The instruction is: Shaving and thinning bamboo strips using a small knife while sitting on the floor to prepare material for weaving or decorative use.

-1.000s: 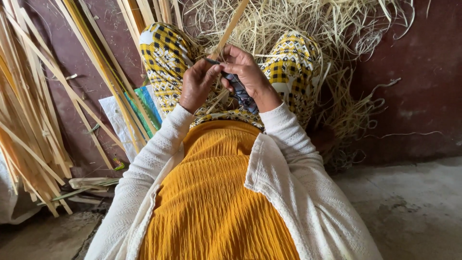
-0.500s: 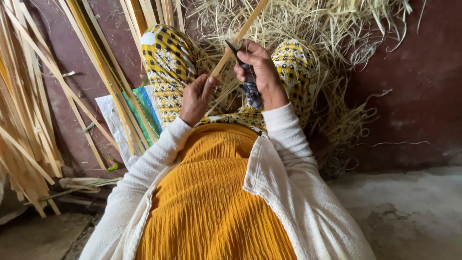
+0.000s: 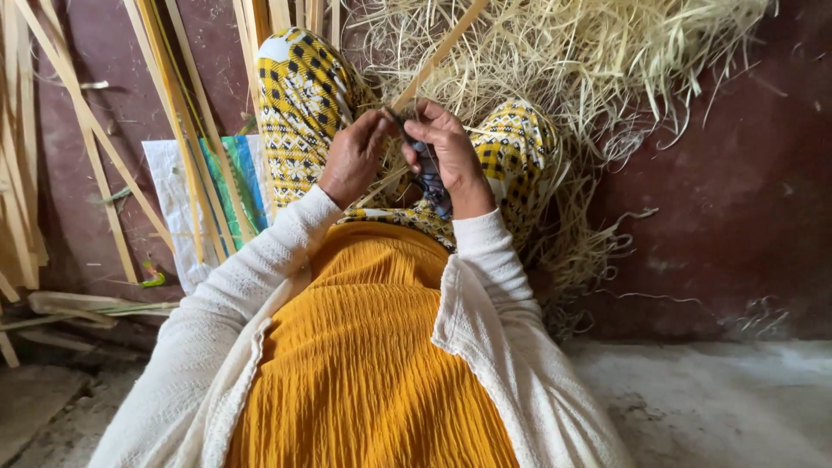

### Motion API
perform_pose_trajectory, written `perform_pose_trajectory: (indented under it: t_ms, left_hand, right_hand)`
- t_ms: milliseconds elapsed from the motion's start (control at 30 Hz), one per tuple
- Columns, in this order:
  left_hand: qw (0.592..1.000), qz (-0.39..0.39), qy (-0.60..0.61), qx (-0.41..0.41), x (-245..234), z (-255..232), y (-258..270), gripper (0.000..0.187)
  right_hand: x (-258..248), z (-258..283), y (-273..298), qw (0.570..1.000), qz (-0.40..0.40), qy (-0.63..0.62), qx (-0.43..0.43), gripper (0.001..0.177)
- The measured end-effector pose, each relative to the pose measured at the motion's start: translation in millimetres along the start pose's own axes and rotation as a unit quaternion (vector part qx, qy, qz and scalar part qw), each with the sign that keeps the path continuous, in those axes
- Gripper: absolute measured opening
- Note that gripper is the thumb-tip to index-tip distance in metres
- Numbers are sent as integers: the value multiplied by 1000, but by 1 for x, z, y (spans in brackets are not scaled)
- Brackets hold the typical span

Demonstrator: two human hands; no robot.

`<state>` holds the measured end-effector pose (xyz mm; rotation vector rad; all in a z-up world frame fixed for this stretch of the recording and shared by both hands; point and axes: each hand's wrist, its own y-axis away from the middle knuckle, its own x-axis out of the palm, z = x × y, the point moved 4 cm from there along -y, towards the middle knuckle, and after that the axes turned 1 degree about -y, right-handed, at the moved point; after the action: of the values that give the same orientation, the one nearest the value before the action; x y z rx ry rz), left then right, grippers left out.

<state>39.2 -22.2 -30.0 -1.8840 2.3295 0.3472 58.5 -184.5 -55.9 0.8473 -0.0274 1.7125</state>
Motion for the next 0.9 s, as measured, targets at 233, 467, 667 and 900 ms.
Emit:
perform_pose_trajectory:
  t_ms: [233,467,667,900]
  left_hand:
    - [1000,9,-11,-18,-5,-6,5,24]
    - [999,23,-29,-38,-7,-7,15,21]
    - [997,51,-8,-60,-11,0,34,23]
    - [997,58,-45,11,-18,3,46,27]
  right_hand:
    - [14,27,4,1000,-15,-17,-12,11]
    - [27,41,10,999,-43,-29,-8,8]
    - [3,50,3,997,-68,-22,-23,6]
    - [-59,33,-19,992,3,-120,-25,9]
